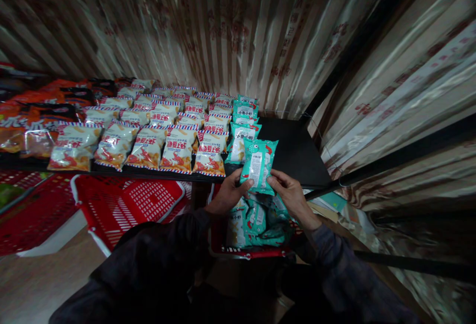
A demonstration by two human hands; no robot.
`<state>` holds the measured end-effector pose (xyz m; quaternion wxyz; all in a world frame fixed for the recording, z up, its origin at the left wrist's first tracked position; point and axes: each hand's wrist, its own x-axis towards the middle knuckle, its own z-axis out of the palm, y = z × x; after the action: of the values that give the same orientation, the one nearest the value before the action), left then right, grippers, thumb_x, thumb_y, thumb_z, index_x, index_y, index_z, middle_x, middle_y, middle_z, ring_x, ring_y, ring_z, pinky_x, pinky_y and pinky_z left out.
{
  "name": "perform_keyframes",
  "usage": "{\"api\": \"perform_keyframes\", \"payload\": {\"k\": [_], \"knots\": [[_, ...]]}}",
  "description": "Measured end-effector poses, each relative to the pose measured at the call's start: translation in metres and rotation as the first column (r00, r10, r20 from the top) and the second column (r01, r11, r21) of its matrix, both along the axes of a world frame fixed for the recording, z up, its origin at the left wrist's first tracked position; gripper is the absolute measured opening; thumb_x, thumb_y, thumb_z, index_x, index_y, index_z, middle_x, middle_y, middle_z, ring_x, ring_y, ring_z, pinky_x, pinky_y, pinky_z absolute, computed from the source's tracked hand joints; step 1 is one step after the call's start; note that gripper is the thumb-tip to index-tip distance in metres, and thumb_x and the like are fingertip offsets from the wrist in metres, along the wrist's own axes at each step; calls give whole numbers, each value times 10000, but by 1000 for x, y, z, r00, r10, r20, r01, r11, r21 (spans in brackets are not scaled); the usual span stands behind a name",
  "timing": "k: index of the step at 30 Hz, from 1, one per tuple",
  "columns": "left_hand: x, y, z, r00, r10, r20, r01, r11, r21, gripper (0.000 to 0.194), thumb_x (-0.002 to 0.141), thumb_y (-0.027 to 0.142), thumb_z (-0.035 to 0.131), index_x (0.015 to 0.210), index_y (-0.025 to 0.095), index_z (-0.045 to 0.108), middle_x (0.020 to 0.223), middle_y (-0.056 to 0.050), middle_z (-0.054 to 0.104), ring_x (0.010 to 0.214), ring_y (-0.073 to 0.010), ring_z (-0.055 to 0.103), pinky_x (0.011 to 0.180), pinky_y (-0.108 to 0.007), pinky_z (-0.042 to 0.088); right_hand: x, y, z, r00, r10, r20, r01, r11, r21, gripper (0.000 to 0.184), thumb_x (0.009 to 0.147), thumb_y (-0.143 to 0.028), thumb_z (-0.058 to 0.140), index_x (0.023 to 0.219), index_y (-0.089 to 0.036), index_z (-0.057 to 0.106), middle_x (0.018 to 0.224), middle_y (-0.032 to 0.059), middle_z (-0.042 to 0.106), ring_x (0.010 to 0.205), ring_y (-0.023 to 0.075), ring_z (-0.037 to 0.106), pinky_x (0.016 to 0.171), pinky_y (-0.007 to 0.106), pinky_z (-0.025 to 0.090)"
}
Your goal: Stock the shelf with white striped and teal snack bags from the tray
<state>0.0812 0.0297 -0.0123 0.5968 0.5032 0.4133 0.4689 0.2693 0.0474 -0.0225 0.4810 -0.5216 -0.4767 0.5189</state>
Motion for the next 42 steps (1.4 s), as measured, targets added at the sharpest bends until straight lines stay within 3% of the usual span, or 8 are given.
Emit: {"api": "perform_keyframes", "payload": {"k": [7, 11, 16, 22, 29, 33, 36, 42], "knots": [[2, -2, -1, 999, 40, -19, -40, 999, 10, 494, 761, 519, 695, 1078, 148, 616, 841, -23, 672, 669, -146, 623, 542, -230, 490, 0, 0, -4, 999, 14, 37, -16, 998, 58, 482, 647, -526, 786, 998, -203, 718, 725, -2, 692, 676, 162, 613, 634, 299, 514], [4, -1, -2, 999, 52, -9, -52, 999, 10, 553, 753, 520, 702, 1136, 134, 600, 904, -44, 687, 697, -155, 628, 560, -244, 513, -2, -5, -5, 992, -22, 122, 0, 984, 180, 514, 740, -501, 724, 1160, -217, 640, 918, 46, 710, 783, 181, 644, 714, 335, 543], [3, -2, -3, 998, 60, 0, -60, 998, -15, 715, 739, 500, 725, 1297, 115, 498, 960, -69, 693, 725, -170, 642, 599, -264, 529, -4, -12, -2, 920, -162, 356, 10, 919, 393, 467, 835, -367, 656, 1273, -233, 562, 1081, 86, 624, 978, 215, 614, 795, 365, 542], [5, -8, 2, 998, 15, 69, -16, 1000, 18, 725, 752, 517, 727, 1335, 154, 496, 1152, -115, 672, 865, -212, 660, 664, -281, 539, -5, -18, 7, 849, -240, 471, -51, 849, 526, 356, 882, -289, 577, 1236, -253, 589, 1082, 80, 589, 929, 203, 608, 743, 346, 549], [3, -13, 1, 998, -13, 66, 6, 994, 106, 601, 859, 571, 583, 1317, 184, 550, 1287, -111, 615, 1003, -240, 636, 795, -328, 540, -4, -20, 7, 871, -230, 434, -45, 842, 537, 300, 913, -298, 529, 1200, -244, 603, 1097, 86, 607, 968, 217, 609, 796, 360, 535], [2, -15, 1, 1000, 9, -12, -7, 985, 170, 562, 908, 546, 518, 1332, 179, 555, 1184, -99, 651, 1073, -248, 600, 945, -359, 479, -2, -22, 8, 901, -221, 374, -1, 859, 511, 302, 954, -360, 475, 1200, -232, 595, 1157, 91, 621, 1080, 236, 586, 938, 408, 482], [4, -16, 4, 997, 27, -75, -9, 973, 229, 535, 933, 516, 482, 1352, 189, 543, 1167, -100, 632, 1010, -229, 609, 930, -355, 481, -2, -25, 10, 931, -195, 309, 38, 892, 450, 342, 964, -426, 454, 1218, -233, 577, 1209, 91, 617, 1111, 239, 584, 970, 414, 470], [14, -13, -3, 981, 70, -182, 3, 928, 372, 460, 925, 375, 515, 1358, 222, 541, 1323, -122, 494, 869, -151, 607, 814, -307, 523, 0, -26, 7, 971, -130, 202, 48, 929, 366, 406, 961, -499, 435, 1241, -231, 556, 1259, 85, 612, 1147, 242, 579, 968, 395, 480]]}}
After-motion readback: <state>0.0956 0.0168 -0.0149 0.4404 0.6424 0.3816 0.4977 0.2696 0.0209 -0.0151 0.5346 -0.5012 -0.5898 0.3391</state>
